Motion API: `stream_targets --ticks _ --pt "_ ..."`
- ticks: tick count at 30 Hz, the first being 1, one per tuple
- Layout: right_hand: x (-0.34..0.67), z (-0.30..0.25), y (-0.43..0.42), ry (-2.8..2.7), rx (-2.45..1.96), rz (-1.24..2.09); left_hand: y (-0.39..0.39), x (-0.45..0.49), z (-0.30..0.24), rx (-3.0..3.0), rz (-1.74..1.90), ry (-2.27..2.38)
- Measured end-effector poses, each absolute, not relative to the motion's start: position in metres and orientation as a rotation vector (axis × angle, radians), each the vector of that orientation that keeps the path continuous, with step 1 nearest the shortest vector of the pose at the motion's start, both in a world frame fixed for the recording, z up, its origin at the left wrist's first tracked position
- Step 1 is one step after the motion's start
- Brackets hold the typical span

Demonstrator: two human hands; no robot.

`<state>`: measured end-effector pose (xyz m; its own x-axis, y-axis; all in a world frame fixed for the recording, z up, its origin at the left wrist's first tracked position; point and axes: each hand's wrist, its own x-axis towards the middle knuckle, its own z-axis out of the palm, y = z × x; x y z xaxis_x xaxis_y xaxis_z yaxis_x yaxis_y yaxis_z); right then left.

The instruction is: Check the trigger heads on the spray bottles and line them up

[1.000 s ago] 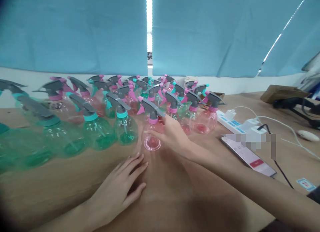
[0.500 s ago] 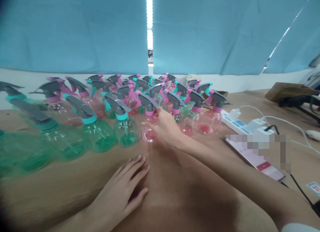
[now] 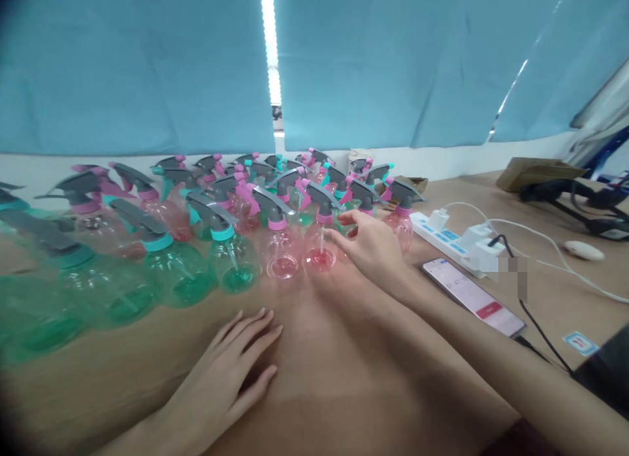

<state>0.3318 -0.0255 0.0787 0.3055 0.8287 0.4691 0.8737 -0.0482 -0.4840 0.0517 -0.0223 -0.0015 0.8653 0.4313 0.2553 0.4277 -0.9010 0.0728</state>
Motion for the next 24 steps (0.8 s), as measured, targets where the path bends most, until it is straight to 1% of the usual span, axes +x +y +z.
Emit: stream_targets --ticks 13,17,24 --pt "0.330 0.066 0.012 -1.599 -1.997 -0.082 -0.034 0.060 0.006 2.830 0.540 0.662" --pt "0.331 0.072 0.000 -1.632 -1.999 -0.055 -0.035 0.064 0.009 2.667 0.571 0.742" --pt "0.329 0.077 -0.050 -1.760 -1.961 -0.019 -0.026 0.094 0.011 2.433 0.583 0.824"
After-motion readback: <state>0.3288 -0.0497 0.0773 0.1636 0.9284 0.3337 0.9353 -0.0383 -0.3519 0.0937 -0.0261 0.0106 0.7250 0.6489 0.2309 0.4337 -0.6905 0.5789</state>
